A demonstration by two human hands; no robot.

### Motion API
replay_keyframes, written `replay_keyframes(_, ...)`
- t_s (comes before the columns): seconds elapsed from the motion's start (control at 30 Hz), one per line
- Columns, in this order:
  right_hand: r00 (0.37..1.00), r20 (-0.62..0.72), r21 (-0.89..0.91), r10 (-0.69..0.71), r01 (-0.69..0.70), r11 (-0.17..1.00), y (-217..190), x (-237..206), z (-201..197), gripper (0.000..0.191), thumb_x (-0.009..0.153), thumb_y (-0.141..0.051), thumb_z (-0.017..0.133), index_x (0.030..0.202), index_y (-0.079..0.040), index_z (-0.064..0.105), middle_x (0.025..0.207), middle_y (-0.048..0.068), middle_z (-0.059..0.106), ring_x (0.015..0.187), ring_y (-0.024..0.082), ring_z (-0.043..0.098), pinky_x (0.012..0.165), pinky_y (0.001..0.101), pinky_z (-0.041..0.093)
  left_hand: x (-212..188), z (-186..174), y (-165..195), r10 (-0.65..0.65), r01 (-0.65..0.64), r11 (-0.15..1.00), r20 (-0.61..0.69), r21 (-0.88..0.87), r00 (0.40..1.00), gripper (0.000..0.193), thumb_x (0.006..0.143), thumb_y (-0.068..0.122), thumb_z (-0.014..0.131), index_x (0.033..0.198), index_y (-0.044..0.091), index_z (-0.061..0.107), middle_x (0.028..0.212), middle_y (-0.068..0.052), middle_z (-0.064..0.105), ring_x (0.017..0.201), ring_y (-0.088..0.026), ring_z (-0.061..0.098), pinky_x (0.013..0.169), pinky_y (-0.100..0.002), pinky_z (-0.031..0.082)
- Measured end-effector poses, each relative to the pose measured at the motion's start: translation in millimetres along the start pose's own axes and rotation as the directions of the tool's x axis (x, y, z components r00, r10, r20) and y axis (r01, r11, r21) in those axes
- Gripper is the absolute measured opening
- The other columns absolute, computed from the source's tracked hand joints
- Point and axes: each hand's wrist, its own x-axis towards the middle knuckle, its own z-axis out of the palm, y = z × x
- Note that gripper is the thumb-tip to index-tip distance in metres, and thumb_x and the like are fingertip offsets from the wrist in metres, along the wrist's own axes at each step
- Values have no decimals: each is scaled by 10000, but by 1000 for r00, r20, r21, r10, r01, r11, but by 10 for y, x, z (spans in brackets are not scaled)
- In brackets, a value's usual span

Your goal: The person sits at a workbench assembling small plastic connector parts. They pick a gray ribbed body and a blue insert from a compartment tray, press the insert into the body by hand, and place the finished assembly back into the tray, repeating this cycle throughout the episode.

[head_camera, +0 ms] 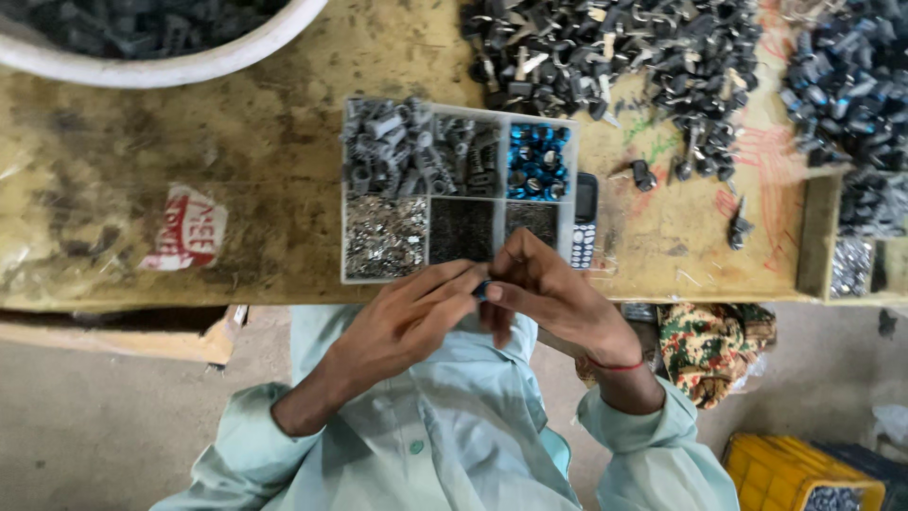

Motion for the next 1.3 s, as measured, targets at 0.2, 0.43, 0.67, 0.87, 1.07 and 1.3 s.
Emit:
replay_keyframes(0.2, 994, 19, 231, -103, 96, 968, 108, 26, 259, 257, 1150, -111, 562, 1284, -62, 348, 1032, 87, 592, 866, 134, 599, 722, 258, 511, 58, 230, 194, -367, 318, 918, -202, -238, 908, 458, 803, -73, 805, 1229, 37, 680, 1130, -69, 756, 989, -237, 692, 839, -339, 586)
replay_keyframes(0.43, 767, -200, -905, -610, 94, 414, -232, -119, -672, 179, 972, -59, 698, 1150, -38, 698, 1090, 109, 656, 941, 229, 634, 801, 374, 514, 149, 275, 174, -349, 283, 926, -279, -251, 895, 346, 822, -58, 816, 1134, 44, 708, 1044, -49, 741, 983, -230, 665, 848, -355, 557)
replay_keyframes(0.67, 618, -206, -978, -759, -97, 187, -49, -213, -1621, 95, 982, -60, 685, 1059, -48, 631, 1177, 142, 617, 1092, 289, 597, 956, 404, 497, 183, 196, 125, -418, 359, 898, -237, -253, 877, 314, 818, -21, 813, 1109, 48, 717, 996, -52, 740, 977, -247, 669, 824, -353, 562)
replay_keyframes(0.87, 640, -511, -397, -573, 416, 818, -105, -406, -782, 58, 1165, -99, 519, 1158, -71, 569, 1005, 72, 603, 836, 137, 589, 863, 321, 539, 187, 225, 98, -289, 248, 945, -186, -215, 939, 345, 871, -15, 781, 1189, 42, 660, 1084, -82, 723, 1034, -277, 697, 881, -394, 570)
replay_keyframes(1.07, 821, -127, -888, -556, 156, 433, 215, -230, 89, 179, 1056, 14, 567, 1226, -42, 565, 1113, 122, 684, 918, 256, 695, 765, 361, 550, 156, 213, 93, -219, 201, 966, -98, -161, 971, 390, 882, -61, 743, 1243, -12, 604, 1146, -139, 702, 1022, -317, 685, 850, -421, 571)
replay_keyframes(1.3, 856, -206, -856, -474, 77, 512, 31, -184, 225, 299, 1029, 33, 534, 1320, -26, 567, 1043, 183, 636, 836, 341, 642, 771, 376, 528, 59, 112, 136, -184, 185, 983, -43, 13, 982, 427, 857, -34, 703, 1271, -24, 598, 1176, -159, 679, 1083, -347, 664, 921, -456, 550)
